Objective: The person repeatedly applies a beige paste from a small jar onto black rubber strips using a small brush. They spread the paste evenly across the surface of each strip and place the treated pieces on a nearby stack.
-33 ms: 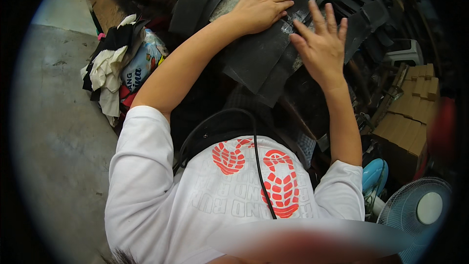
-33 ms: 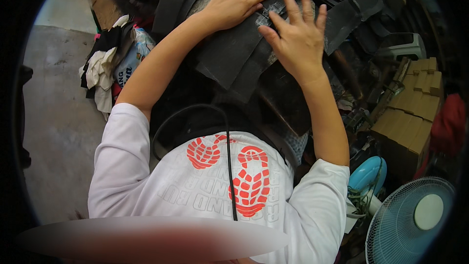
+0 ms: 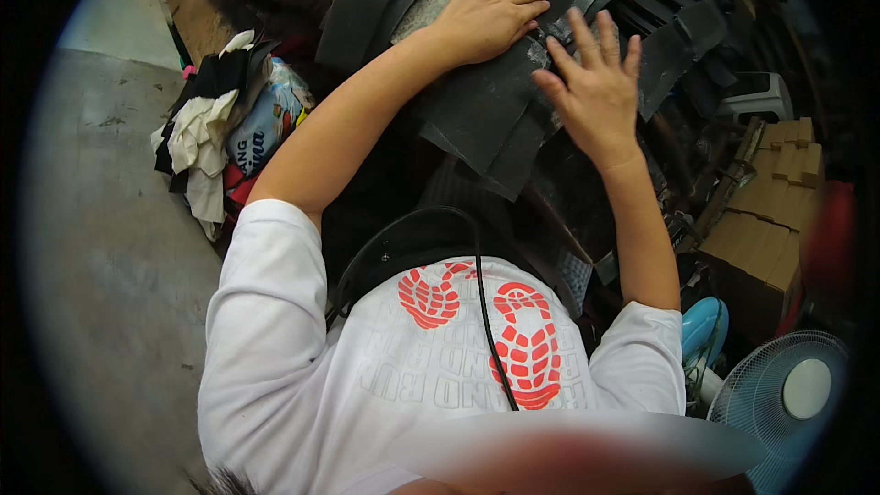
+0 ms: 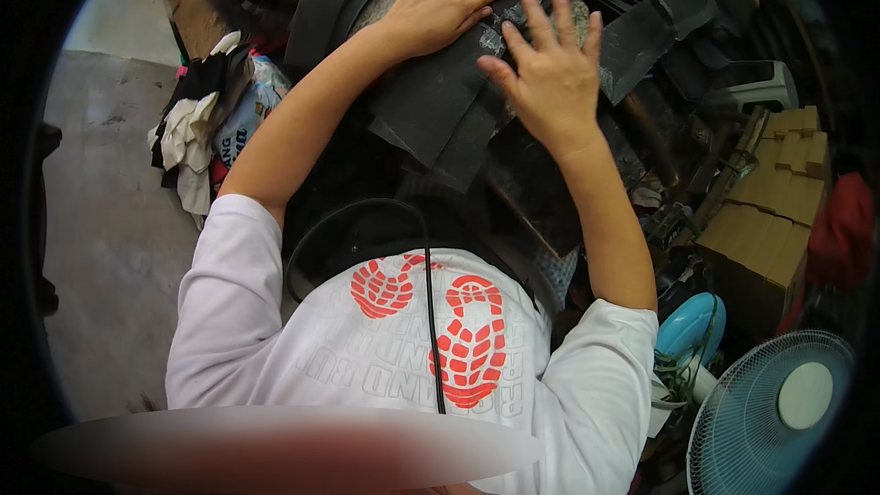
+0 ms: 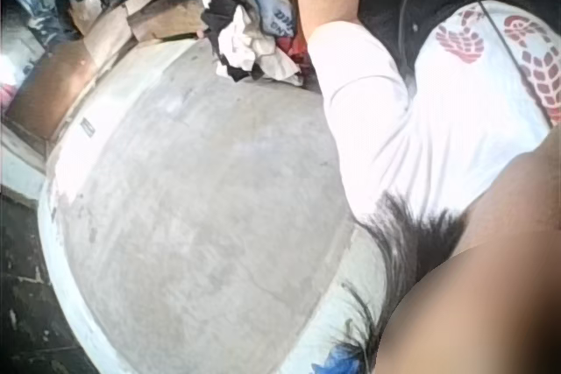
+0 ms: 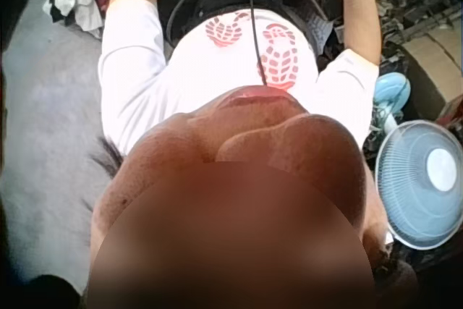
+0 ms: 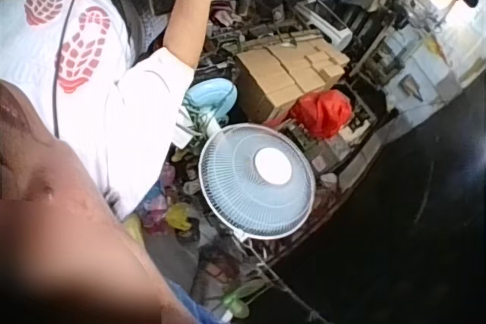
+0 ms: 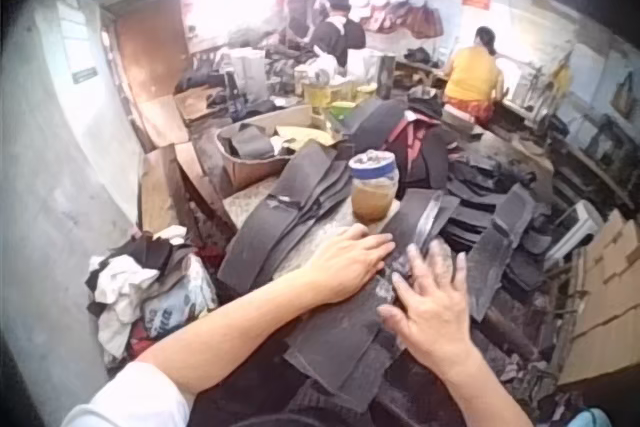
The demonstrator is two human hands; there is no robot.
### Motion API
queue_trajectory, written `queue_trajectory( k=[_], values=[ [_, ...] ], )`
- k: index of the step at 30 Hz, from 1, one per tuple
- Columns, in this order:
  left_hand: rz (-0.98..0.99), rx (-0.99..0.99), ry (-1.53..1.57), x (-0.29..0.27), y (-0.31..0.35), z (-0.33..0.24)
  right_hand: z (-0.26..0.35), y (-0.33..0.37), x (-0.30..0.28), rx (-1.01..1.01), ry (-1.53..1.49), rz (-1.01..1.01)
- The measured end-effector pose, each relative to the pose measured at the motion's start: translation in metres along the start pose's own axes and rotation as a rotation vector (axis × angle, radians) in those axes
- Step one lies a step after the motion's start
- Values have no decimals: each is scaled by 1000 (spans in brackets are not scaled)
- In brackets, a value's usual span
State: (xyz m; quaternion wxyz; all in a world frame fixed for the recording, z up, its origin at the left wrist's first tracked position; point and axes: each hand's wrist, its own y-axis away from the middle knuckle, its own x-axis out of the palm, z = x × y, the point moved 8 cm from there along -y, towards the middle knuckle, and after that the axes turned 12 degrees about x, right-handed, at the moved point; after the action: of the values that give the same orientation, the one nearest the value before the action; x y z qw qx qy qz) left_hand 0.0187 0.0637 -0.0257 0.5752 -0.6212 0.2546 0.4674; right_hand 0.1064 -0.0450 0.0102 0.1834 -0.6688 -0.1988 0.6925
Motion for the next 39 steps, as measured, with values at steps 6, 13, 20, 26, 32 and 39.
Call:
queue_trajectory(
  k=[6, 13, 20, 26, 32, 39],
  values=[
    [10, -17, -27, 3, -4, 6, 1, 4, 0, -50, -285, 217],
    [-588, -130, 42, -44, -12, 45, -53, -90, -38, -55, -571, 28],
    [-721, -478, 477, -18, -34, 134, -51, -167, 13, -10, 121, 159],
    [-876, -517, 946, 12, -31, 153, -28, -202, 65, 129, 115, 453],
    [-863, -429, 956, 16, -31, 156, -28, -192, 22, 82, 111, 245],
    [-673, -343, 158, -35, -26, 112, -27, -136, -60, -46, -194, 47]
  ],
)
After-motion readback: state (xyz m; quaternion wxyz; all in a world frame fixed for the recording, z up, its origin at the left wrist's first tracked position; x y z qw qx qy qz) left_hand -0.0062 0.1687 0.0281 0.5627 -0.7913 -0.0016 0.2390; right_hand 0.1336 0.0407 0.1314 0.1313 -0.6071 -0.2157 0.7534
